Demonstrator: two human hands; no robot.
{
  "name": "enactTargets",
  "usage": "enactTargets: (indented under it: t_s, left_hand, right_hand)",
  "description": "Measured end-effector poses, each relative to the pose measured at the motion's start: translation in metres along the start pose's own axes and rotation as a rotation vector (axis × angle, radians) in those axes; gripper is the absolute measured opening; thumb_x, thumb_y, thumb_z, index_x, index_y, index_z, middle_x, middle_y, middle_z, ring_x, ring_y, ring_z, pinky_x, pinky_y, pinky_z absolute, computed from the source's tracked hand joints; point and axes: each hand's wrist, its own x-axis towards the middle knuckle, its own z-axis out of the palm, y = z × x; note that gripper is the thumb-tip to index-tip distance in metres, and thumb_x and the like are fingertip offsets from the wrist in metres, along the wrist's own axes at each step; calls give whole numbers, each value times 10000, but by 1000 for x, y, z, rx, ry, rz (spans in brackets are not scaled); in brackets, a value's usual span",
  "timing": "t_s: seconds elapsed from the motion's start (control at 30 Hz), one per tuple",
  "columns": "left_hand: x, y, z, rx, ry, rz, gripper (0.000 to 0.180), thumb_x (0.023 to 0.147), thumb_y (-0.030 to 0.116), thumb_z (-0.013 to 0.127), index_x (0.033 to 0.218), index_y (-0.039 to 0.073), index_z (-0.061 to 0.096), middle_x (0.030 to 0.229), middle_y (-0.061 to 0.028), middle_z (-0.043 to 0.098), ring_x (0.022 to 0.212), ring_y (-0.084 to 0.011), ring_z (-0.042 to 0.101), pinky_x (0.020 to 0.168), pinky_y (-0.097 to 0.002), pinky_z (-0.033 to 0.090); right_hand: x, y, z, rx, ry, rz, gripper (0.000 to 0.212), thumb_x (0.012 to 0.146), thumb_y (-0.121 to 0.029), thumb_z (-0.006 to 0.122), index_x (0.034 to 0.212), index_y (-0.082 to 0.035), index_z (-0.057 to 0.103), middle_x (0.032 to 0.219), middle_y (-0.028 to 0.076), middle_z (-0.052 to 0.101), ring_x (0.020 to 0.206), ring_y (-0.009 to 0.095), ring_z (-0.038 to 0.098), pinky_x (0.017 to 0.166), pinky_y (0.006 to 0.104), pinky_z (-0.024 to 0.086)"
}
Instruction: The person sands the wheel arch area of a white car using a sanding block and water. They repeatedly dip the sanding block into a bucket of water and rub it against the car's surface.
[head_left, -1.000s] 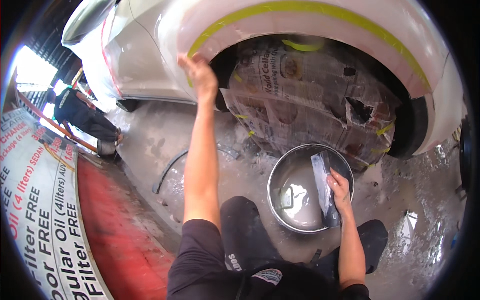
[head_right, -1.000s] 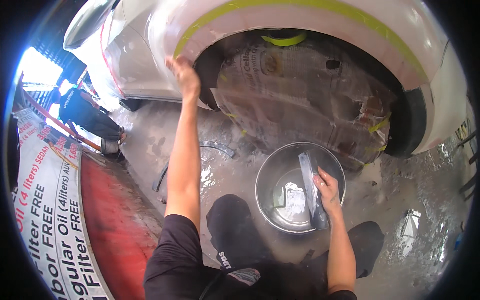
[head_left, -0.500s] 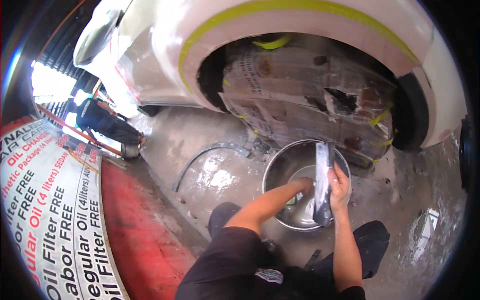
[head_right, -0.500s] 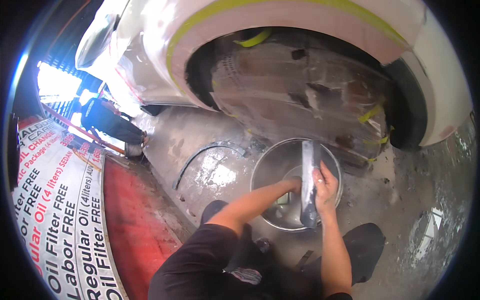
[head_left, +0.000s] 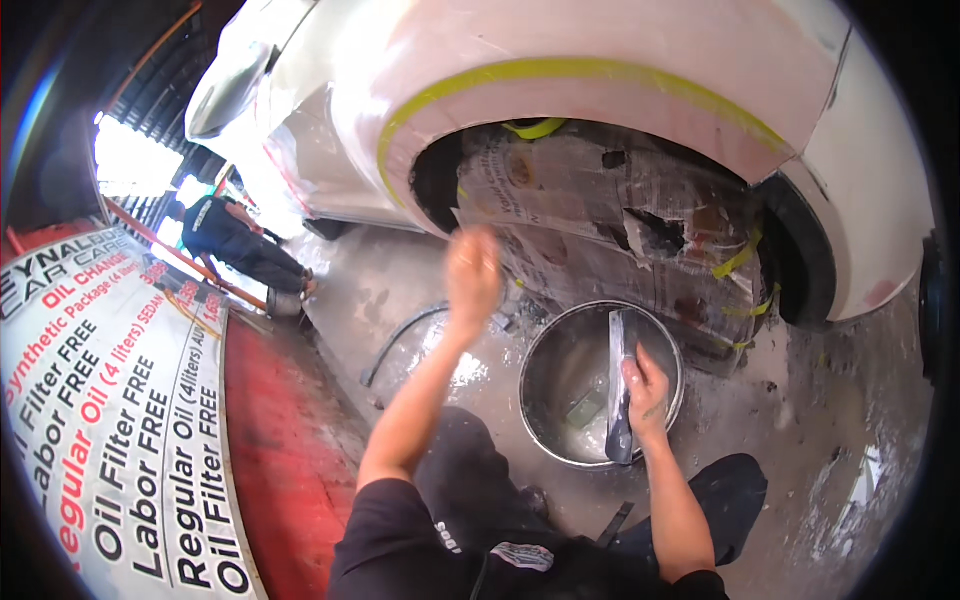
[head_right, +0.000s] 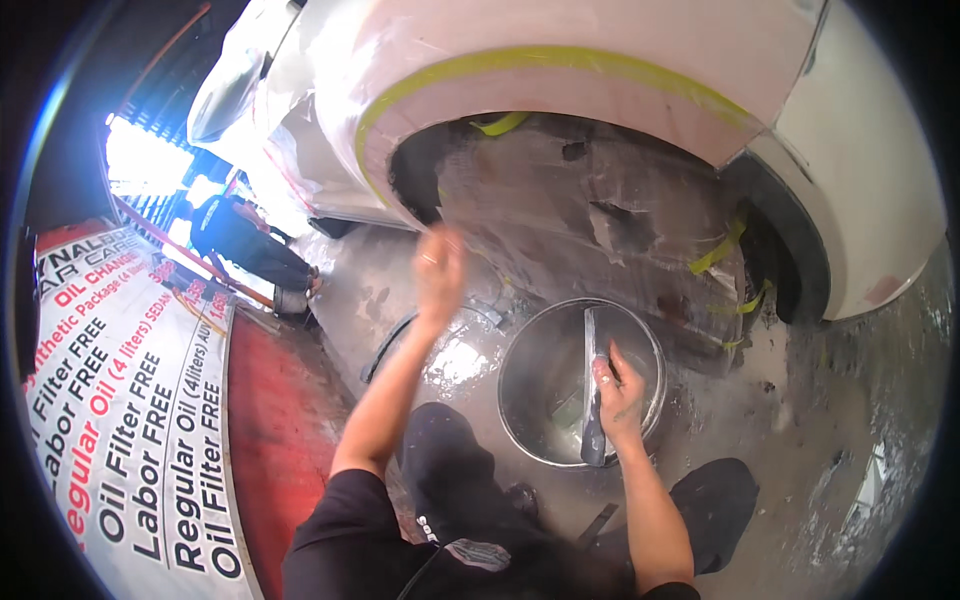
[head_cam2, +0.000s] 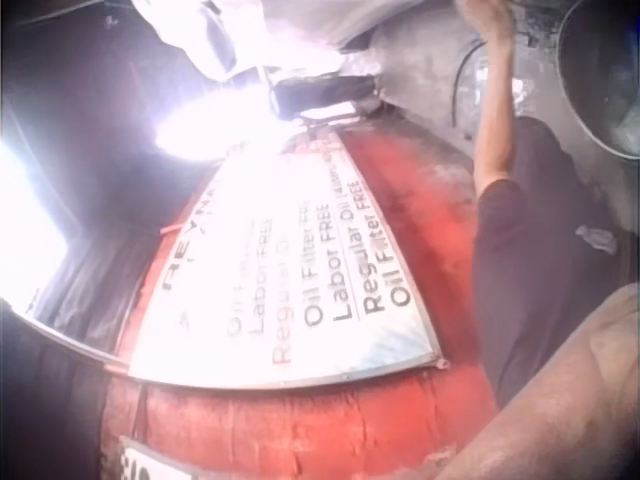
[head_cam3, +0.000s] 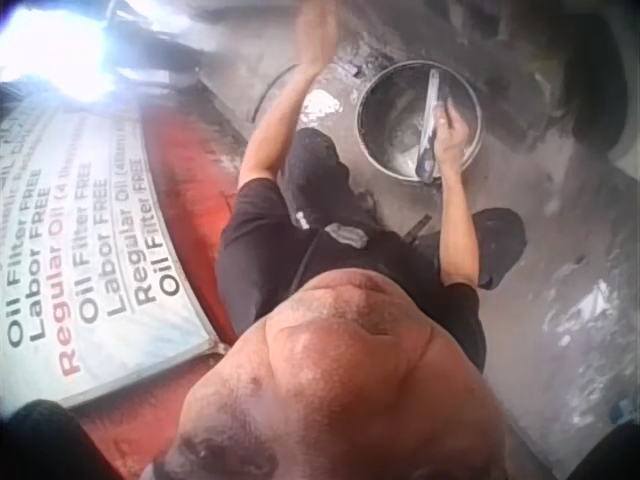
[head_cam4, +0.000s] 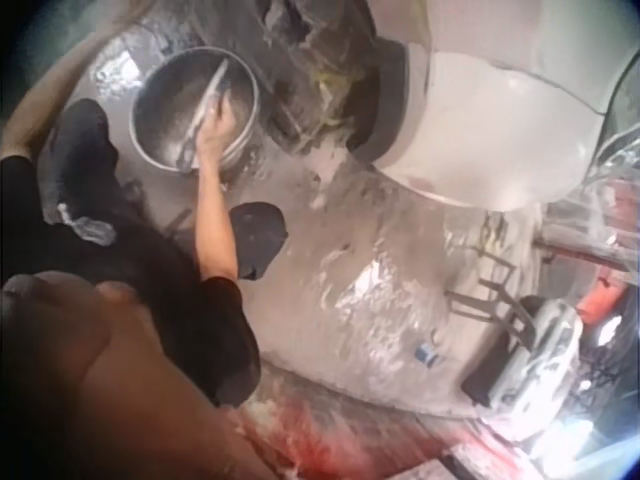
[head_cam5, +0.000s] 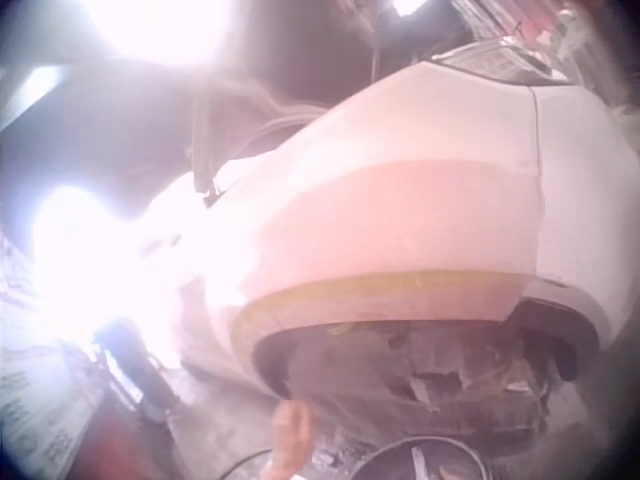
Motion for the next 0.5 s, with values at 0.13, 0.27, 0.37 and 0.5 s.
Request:
enactTargets:
  t_s: [0.13, 0.27, 0.37, 0.5]
  left_hand:
    - [107, 65, -45, 146, 256, 322, 547, 1105, 271, 428, 1580, 4, 375, 1663, -240, 293, 1567, -365, 228, 1260, -459, 195]
    - [174, 69, -23, 102, 319, 397, 624, 1130, 395, 312, 1613, 1, 277, 1697, -230, 203, 1588, -367, 138, 1285, -446, 99]
    - [216, -20, -43, -177, 367, 69, 622, 1141, 379, 253, 1603, -38, 260, 1696, -227, 198, 1589, -336, 128, 1302, -413, 71]
    - [225, -121, -81, 59, 189, -294, 644, 1133, 385, 204, 1596, -60, 256, 1698, -228, 188, 1591, -336, 112, 1307, -415, 63]
  right_hand:
    - [0, -13, 1, 41, -84, 20, 555, 992, -231, 632, 1431, 97, 539, 1365, 232, 653, 1256, 248, 624, 1081, 336, 445]
    - [1, 1, 1, -4, -29, -26, 529, 980, -210, 643, 1410, 89, 566, 1337, 219, 671, 1223, 246, 643, 1057, 336, 462]
    - [0, 5, 2, -43, -22, -55, 506, 974, -199, 655, 1398, 69, 589, 1296, 223, 689, 1186, 243, 664, 1013, 335, 491]
    - [-1, 3, 8, -91, -36, -51, 499, 974, -213, 672, 1394, 46, 605, 1073, 170, 725, 904, 209, 693, 848, 335, 534]
